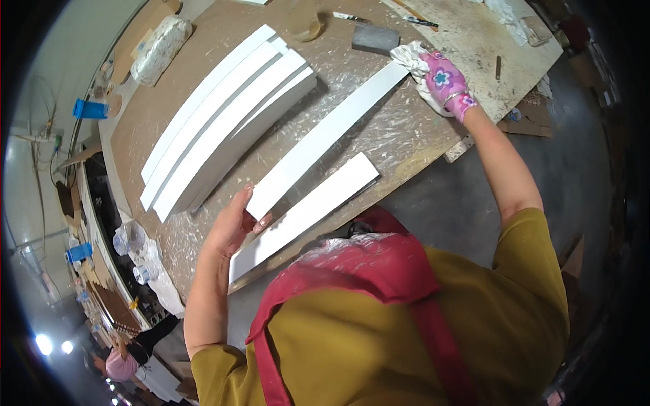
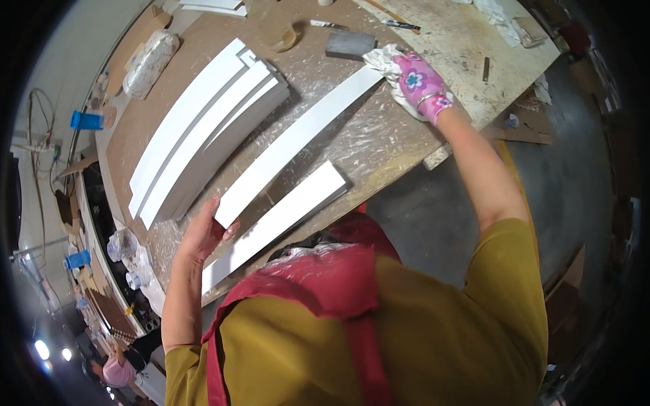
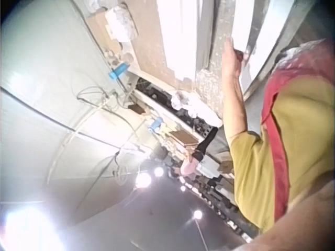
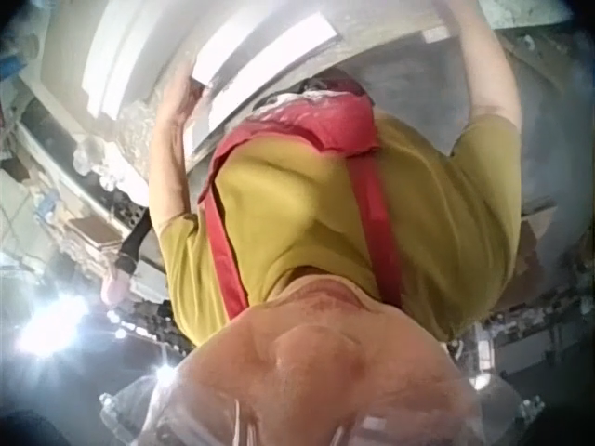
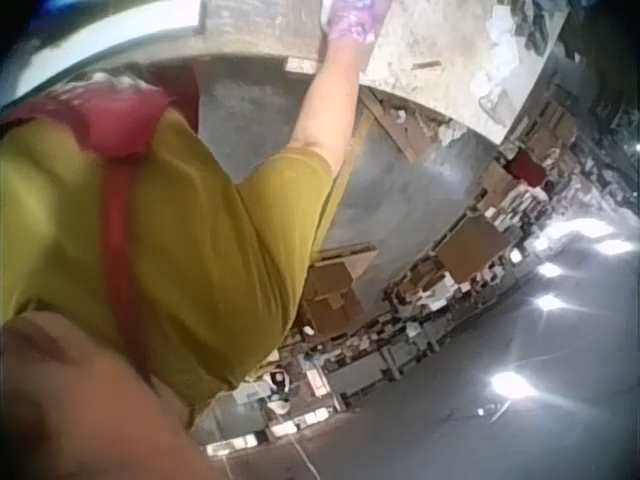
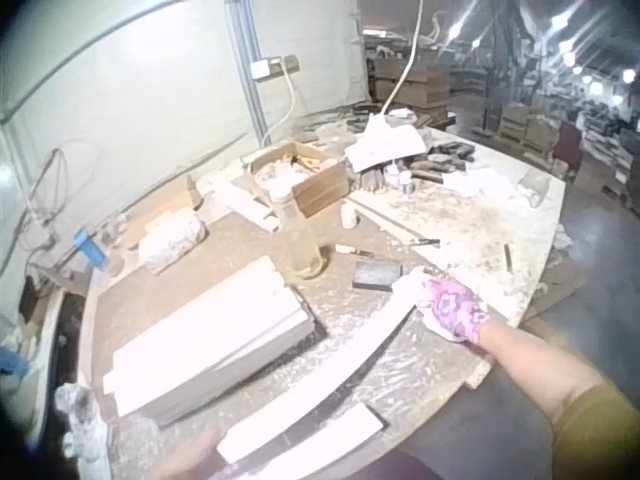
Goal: The person wipes white boards with a cloth and liquid from a bottle, handling them one at a time on a table.
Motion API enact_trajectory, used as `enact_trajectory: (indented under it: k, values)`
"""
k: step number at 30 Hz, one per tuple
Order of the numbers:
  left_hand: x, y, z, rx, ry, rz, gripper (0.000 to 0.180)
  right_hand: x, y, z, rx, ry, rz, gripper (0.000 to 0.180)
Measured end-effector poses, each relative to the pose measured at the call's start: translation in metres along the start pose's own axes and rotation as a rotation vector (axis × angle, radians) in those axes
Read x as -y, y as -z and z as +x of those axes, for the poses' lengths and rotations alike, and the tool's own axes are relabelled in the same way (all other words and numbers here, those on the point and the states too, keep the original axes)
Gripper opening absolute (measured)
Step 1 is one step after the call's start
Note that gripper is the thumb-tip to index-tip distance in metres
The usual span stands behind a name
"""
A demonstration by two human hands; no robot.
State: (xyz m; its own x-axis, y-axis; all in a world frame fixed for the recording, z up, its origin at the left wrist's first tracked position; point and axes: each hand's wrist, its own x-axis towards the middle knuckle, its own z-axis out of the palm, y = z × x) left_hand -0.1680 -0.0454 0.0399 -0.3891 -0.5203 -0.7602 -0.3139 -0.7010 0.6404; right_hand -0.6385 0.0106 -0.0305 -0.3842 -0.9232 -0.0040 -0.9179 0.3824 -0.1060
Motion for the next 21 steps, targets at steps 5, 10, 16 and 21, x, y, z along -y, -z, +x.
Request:
enact_trajectory:
  k: [5,10,16,21]
  values:
    - [-0.009,0.001,0.009,0.045,-0.005,0.063,0.036,0.079,0.042,-0.026,-0.126,0.314,-0.131,0.035]
    - [-0.008,-0.004,0.009,-0.018,-0.211,0.187,0.029,0.142,-0.002,-0.017,-0.232,0.524,0.068,0.029]
    - [0.025,0.049,-0.037,-0.093,-0.293,0.065,0.035,-0.036,-0.011,0.014,-0.217,0.052,0.13,0.039]
    - [0.091,0.115,-0.106,-0.138,-0.276,-0.055,0.041,0.01,0.029,-0.055,0.044,0.134,0.812,0.045]
